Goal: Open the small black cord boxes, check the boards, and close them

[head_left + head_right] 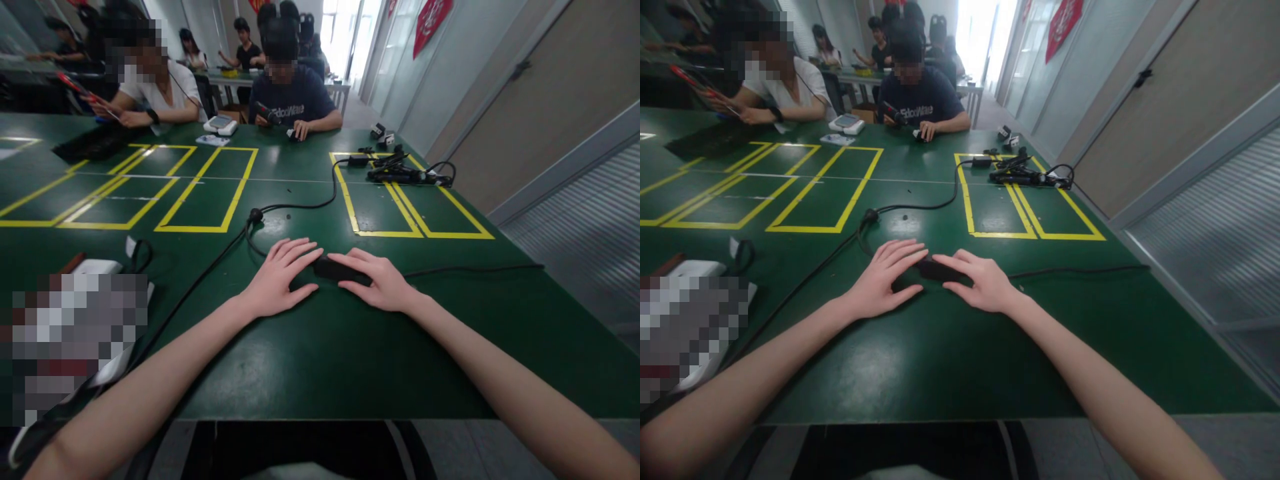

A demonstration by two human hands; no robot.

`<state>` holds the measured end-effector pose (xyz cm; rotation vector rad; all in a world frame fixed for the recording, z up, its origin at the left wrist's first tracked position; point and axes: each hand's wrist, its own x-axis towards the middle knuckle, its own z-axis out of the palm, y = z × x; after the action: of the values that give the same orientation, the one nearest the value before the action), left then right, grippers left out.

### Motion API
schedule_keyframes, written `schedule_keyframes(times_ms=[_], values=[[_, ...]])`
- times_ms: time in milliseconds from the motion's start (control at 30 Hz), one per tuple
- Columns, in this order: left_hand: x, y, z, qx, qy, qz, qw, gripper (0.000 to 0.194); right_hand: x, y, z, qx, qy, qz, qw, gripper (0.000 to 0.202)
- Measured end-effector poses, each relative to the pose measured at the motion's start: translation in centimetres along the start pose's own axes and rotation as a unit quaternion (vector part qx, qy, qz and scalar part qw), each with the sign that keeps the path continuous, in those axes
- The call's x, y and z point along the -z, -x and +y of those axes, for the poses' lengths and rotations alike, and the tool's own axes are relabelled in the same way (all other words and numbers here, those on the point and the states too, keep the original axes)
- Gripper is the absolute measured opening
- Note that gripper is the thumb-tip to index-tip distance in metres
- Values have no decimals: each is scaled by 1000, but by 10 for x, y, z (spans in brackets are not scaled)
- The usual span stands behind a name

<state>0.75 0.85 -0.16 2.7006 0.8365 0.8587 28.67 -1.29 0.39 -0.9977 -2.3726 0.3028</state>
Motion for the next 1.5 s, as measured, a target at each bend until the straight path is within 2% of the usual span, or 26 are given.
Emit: schedule_keyframes(times_ms=[133,300,433,567,633,767,867,1167,1333,1500], values=[[-1,1,-3,-13,-17,9,1000,56,23,1,22,-92,-36,139,985,50],[-6,1,-6,-17,55,-76,995,25,60,6,62,-236,-29,324,915,61],[-6,0,-4,-10,54,-84,995,20,88,24,88,-294,-16,391,872,61],[-4,0,-4,-8,56,-83,995,18,96,49,106,-327,37,443,834,64],[-4,1,-5,-8,54,-84,995,19,93,60,112,-364,57,415,832,62],[-3,2,-6,-16,53,-77,995,20,86,74,122,-443,107,293,840,56],[-1,1,-6,-17,55,-76,995,21,84,77,128,-468,145,235,840,56],[-1,-1,-3,-9,63,-86,994,20,87,68,120,-513,201,177,815,57],[-2,-1,-5,0,70,-83,994,20,87,69,124,-495,187,174,831,57],[-3,0,-7,4,73,-82,994,20,86,76,139,-477,176,169,845,59]])
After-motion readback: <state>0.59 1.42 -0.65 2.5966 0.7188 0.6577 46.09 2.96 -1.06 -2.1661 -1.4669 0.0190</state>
